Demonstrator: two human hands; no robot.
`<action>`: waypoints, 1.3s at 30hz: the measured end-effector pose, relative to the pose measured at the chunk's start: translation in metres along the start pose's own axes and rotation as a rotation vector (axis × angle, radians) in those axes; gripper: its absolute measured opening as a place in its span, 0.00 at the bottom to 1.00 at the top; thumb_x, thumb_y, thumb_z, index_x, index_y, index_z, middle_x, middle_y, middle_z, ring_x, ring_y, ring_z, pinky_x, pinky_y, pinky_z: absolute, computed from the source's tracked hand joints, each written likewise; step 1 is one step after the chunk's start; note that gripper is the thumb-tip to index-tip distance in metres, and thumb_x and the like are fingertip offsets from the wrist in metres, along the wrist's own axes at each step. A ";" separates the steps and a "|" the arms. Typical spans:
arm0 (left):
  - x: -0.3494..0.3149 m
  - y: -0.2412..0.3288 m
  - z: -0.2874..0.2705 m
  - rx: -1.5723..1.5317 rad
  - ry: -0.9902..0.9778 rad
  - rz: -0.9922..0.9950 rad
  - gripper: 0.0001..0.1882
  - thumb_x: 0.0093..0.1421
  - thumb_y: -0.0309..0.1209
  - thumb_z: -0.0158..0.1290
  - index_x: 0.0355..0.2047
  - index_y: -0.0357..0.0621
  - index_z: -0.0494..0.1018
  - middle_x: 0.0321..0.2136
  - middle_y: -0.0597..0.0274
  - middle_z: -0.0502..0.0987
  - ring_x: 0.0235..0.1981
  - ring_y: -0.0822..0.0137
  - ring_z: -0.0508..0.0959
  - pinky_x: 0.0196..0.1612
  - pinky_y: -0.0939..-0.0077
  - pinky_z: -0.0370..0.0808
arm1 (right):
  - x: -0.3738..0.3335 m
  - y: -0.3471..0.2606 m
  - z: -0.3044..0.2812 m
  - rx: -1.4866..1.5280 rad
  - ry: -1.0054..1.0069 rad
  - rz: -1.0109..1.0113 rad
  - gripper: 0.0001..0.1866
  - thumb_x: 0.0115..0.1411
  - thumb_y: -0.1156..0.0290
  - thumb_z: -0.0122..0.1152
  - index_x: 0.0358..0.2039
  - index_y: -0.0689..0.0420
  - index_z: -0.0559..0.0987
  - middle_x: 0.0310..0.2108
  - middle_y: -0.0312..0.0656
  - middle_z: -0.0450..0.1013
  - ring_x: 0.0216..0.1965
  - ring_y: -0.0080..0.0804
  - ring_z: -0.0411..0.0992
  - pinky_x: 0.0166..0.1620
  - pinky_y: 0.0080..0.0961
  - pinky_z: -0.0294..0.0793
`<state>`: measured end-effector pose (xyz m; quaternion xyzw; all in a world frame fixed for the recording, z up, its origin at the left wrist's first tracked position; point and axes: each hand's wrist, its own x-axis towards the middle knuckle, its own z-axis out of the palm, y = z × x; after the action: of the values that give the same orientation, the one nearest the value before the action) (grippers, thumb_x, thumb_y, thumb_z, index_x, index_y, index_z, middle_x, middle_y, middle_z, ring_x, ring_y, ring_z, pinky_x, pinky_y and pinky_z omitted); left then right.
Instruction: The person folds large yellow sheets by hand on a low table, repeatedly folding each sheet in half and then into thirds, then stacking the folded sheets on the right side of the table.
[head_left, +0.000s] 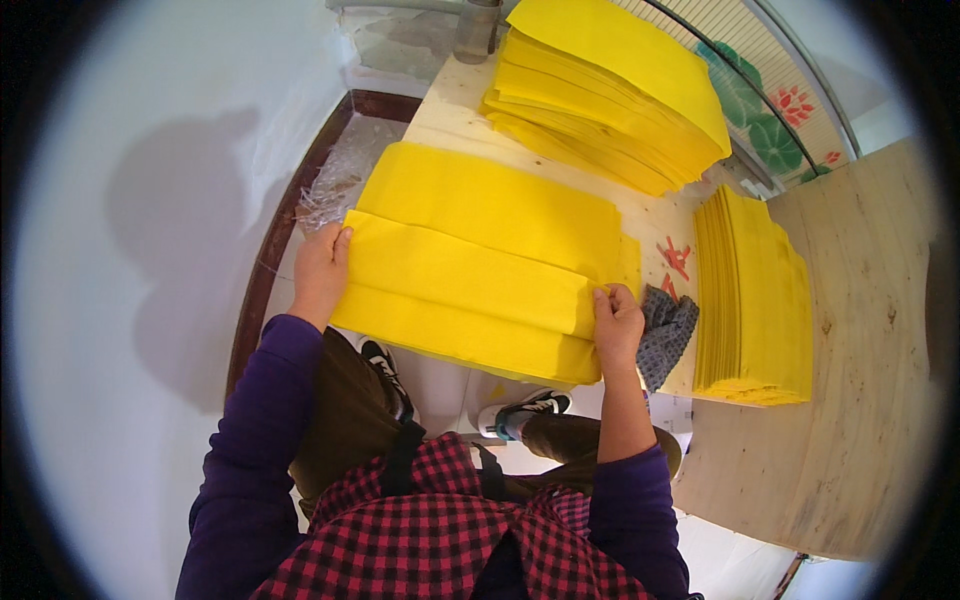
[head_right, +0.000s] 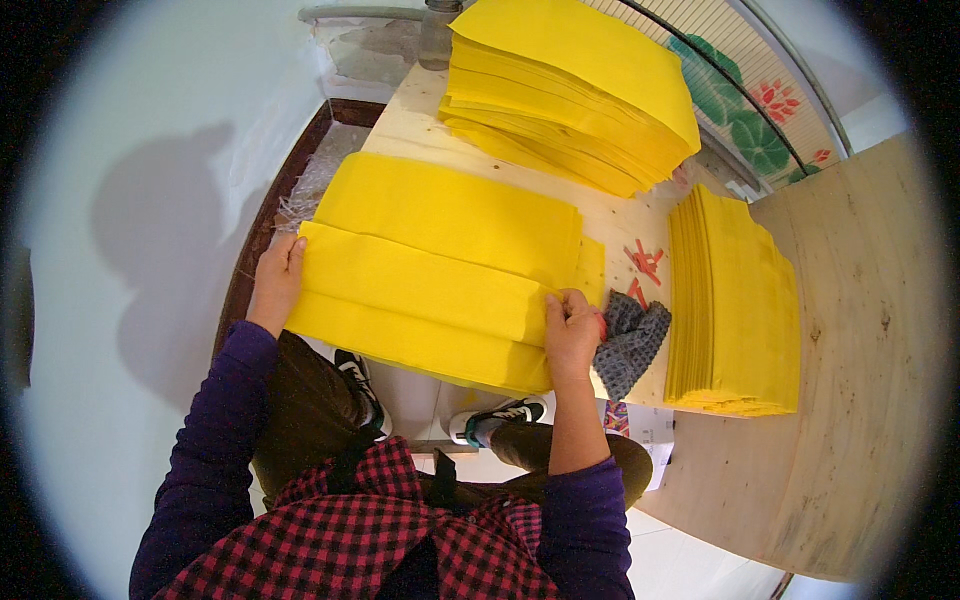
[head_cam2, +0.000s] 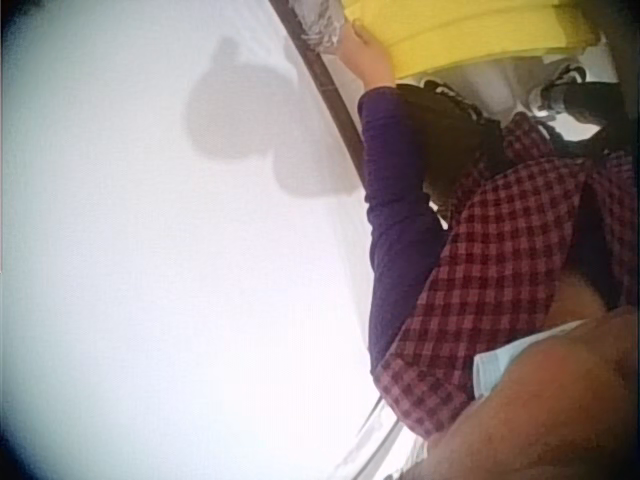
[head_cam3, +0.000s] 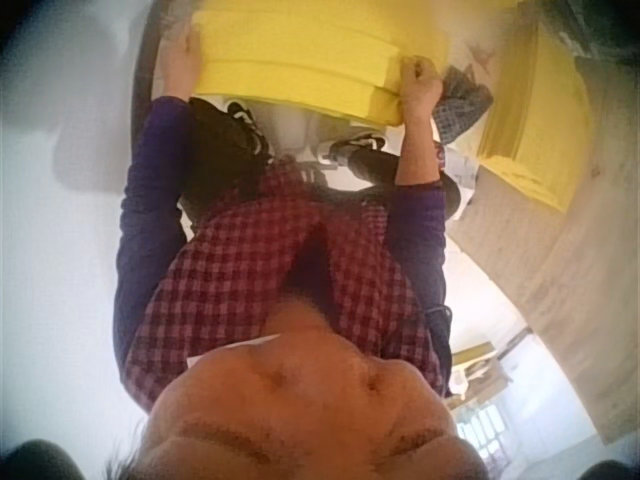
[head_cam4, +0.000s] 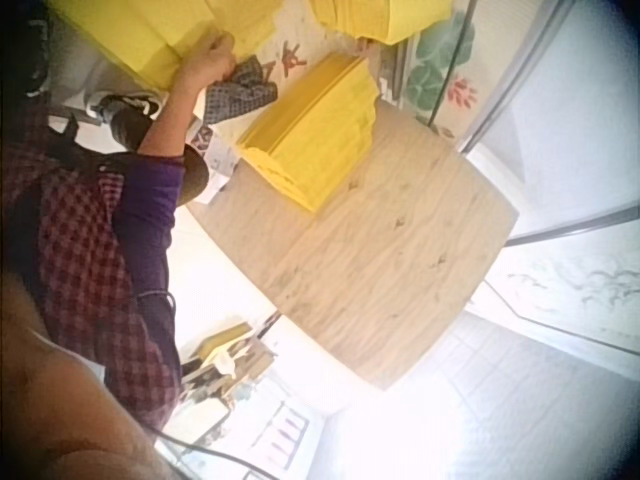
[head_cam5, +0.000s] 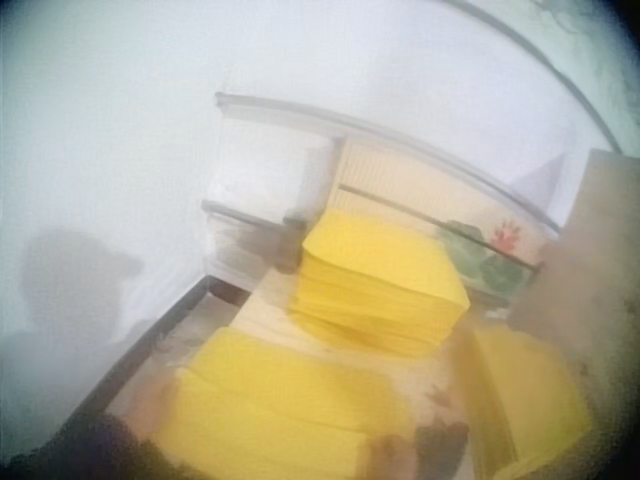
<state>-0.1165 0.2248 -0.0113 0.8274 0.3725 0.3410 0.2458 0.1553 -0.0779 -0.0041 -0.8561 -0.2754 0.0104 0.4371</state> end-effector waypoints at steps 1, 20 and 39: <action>0.000 0.000 -0.001 -0.009 -0.025 -0.016 0.12 0.65 0.34 0.47 0.30 0.37 0.68 0.25 0.41 0.72 0.29 0.40 0.72 0.29 0.54 0.66 | 0.000 0.000 0.001 -0.029 0.011 -0.006 0.07 0.58 0.72 0.60 0.32 0.64 0.75 0.19 0.44 0.70 0.21 0.29 0.66 0.27 0.27 0.66; -0.005 -0.004 -0.009 -0.142 0.006 -0.035 0.11 0.61 0.32 0.50 0.27 0.35 0.70 0.24 0.46 0.73 0.29 0.45 0.73 0.33 0.58 0.67 | -0.002 -0.007 0.000 -0.005 -0.034 0.030 0.07 0.60 0.73 0.59 0.32 0.65 0.75 0.20 0.34 0.68 0.22 0.18 0.63 0.26 0.20 0.64; -0.006 0.008 -0.012 0.388 -0.063 0.093 0.10 0.61 0.34 0.50 0.27 0.40 0.72 0.25 0.49 0.75 0.31 0.47 0.75 0.35 0.51 0.68 | 0.005 -0.009 -0.002 -0.152 0.000 -0.052 0.10 0.56 0.68 0.62 0.31 0.63 0.77 0.19 0.49 0.73 0.20 0.36 0.72 0.25 0.32 0.68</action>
<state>-0.1245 0.2174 -0.0005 0.8857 0.3848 0.2478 0.0774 0.1562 -0.0727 0.0053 -0.8793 -0.2977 -0.0218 0.3710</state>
